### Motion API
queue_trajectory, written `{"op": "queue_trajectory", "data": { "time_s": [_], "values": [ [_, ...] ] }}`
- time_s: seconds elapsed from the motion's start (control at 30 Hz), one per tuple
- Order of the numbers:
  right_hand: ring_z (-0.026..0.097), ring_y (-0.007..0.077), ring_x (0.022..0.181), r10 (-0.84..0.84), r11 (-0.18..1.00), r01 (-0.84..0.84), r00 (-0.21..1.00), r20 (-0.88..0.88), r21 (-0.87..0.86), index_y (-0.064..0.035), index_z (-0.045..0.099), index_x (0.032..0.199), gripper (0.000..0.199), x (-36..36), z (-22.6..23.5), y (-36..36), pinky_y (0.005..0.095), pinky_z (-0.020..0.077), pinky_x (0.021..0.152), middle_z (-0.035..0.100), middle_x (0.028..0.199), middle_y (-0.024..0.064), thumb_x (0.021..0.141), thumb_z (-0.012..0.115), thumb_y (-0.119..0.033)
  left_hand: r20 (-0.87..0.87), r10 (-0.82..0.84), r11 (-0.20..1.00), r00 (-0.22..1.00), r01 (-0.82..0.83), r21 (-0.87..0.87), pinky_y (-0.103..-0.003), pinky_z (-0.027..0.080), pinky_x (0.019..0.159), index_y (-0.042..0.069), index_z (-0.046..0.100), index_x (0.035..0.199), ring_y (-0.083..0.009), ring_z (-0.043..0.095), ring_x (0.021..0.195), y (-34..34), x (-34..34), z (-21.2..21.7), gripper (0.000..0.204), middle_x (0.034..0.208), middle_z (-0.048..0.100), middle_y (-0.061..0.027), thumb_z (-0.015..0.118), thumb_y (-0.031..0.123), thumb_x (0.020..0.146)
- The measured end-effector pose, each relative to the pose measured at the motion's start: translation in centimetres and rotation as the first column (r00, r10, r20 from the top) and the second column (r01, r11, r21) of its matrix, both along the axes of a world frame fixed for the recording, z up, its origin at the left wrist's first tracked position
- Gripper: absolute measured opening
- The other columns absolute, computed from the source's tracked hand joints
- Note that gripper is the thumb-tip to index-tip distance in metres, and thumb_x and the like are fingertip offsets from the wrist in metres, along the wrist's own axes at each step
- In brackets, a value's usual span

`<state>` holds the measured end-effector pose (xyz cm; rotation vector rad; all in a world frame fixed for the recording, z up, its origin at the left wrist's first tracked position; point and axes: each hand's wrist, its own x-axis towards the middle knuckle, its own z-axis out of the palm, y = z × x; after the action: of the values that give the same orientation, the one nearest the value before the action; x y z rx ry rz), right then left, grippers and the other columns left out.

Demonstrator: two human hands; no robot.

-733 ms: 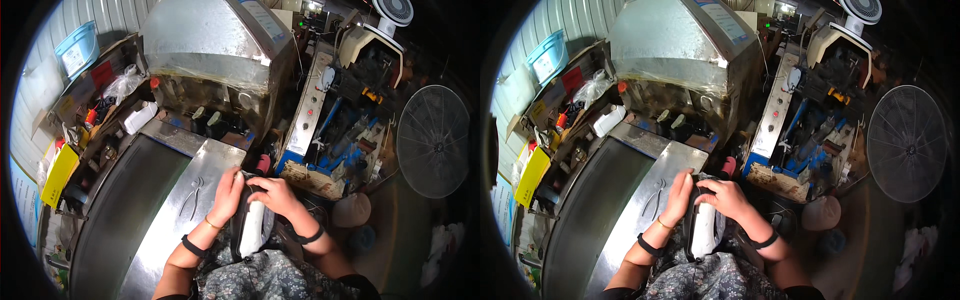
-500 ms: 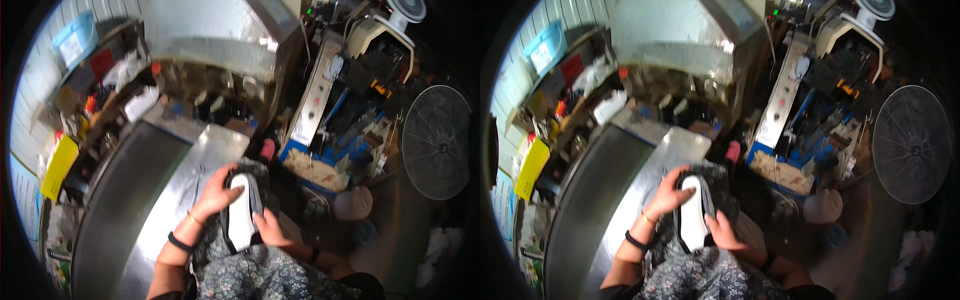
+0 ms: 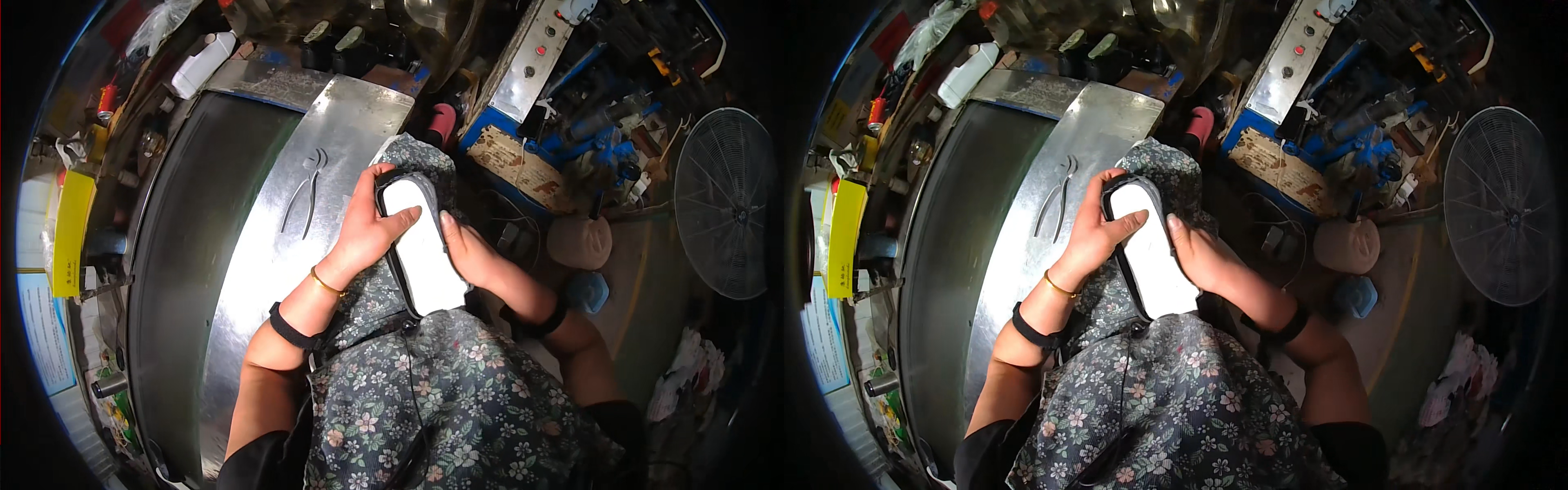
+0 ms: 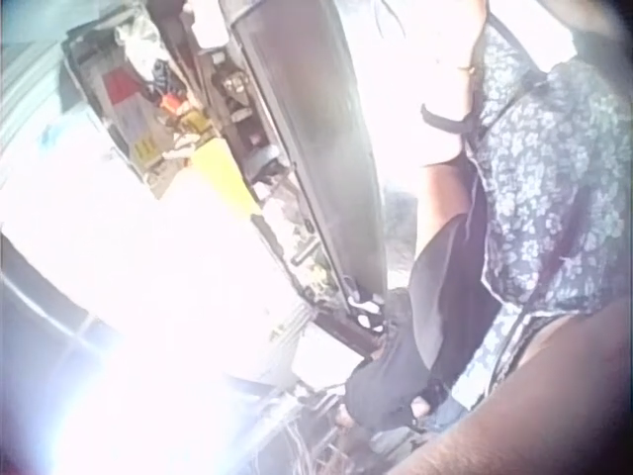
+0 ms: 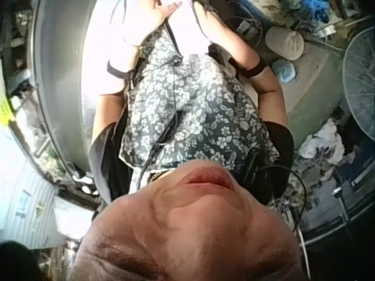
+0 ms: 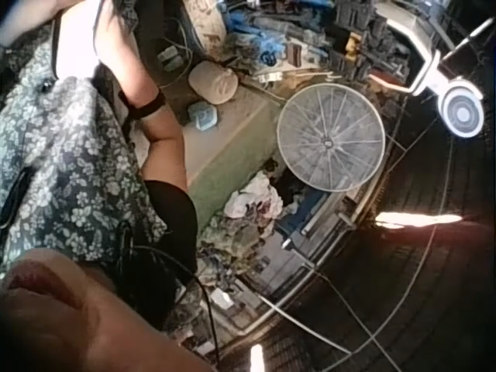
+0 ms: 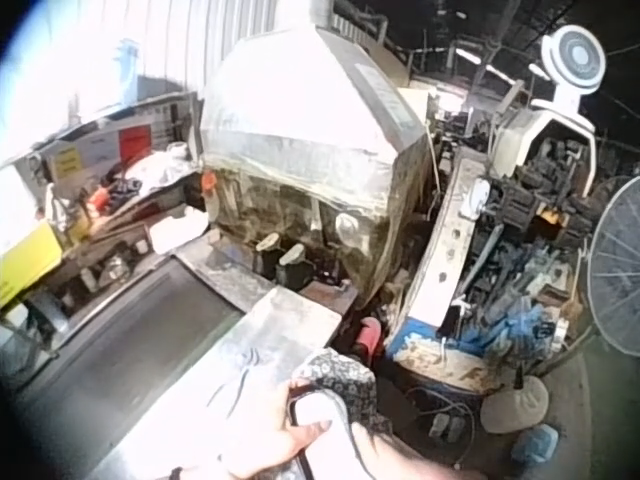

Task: Assembling and finishing leather shoes on a factory line.

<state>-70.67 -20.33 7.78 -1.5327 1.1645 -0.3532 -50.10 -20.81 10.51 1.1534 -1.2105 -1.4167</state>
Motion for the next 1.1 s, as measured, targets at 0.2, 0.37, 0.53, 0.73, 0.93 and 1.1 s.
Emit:
{"op": "queue_trajectory", "data": {
  "time_s": [0.2,0.37,0.53,0.73,0.93,1.1],
  "values": [
    [0.063,0.0465,0.090,-0.051,0.868,-0.203,0.872,-0.487,-0.454,0.0096,0.056,0.117,0.046,2.2,1.8,-0.5,0.0522,0.0509,0.081,0.064,0.101,0.0320,0.102,0.036,-0.030,0.253,0.083,0.986,0.964,-0.043,-0.163,-0.028,0.047,0.088,0.001,0.041,0.132,-0.0139,0.054,0.101,-1.4,0.8,-2.1,0.060,0.113,0.058,-0.0075,0.076,0.008,0.083],
    [0.023,0.0319,0.147,0.090,0.984,-0.127,0.960,0.266,0.122,0.0032,0.016,0.152,0.070,-2.3,-1.6,0.3,0.0368,0.0213,0.118,0.027,0.155,0.0267,0.104,0.038,-0.044,0.285,0.010,0.987,0.958,0.036,-0.155,-0.029,0.046,0.092,0.001,0.042,0.132,-0.0147,0.054,0.104,-1.5,1.3,-1.7,0.060,0.114,0.058,-0.0078,0.076,0.008,0.083],
    [0.041,0.0229,0.133,-0.109,0.994,0.109,0.918,0.382,0.021,0.0059,0.020,0.150,0.067,-0.2,-1.3,3.6,0.0321,0.0322,0.111,0.043,0.144,0.0200,0.102,0.052,-0.030,-0.154,0.005,1.000,0.988,-0.006,-0.005,-0.029,0.046,0.096,-0.001,0.044,0.136,-0.0171,0.056,0.109,-1.2,0.3,0.5,0.062,0.113,0.061,-0.0076,0.073,0.005,0.082],
    [0.054,0.0464,0.119,-0.199,0.977,0.202,0.979,0.045,-0.070,0.0040,0.013,0.151,0.080,3.9,-0.1,4.3,0.0444,0.0442,0.100,0.050,0.131,0.0364,0.098,0.054,-0.041,0.278,0.356,0.927,0.892,-0.375,0.015,-0.042,0.044,0.093,-0.004,0.052,0.125,-0.0310,0.057,0.106,1.9,0.6,-0.2,0.044,0.111,0.062,-0.0200,0.045,0.032,0.101],
    [0.051,0.0523,0.117,-0.204,0.929,0.229,0.972,0.114,-0.290,0.0067,0.008,0.150,0.085,5.9,-0.1,5.6,0.0478,0.0442,0.098,0.044,0.134,0.0401,0.097,0.057,-0.038,0.901,0.176,0.975,0.397,0.055,-0.214,-0.049,0.051,0.066,-0.002,0.052,0.100,-0.0427,0.063,0.074,1.4,2.9,1.2,0.037,0.079,0.065,-0.0231,0.043,0.034,0.102],
    [0.043,0.0460,0.131,-0.150,0.923,0.279,0.895,0.420,-0.266,0.0088,0.010,0.149,0.076,4.8,-3.4,5.2,0.0435,0.0376,0.106,0.038,0.141,0.0382,0.101,0.050,-0.034,0.400,-0.085,0.982,0.912,0.144,-0.121,-0.042,0.030,0.113,-0.007,0.024,0.148,-0.0389,0.036,0.138,8.1,3.6,-1.9,0.060,0.146,0.037,-0.0317,0.038,0.032,0.104]
  ]
}}
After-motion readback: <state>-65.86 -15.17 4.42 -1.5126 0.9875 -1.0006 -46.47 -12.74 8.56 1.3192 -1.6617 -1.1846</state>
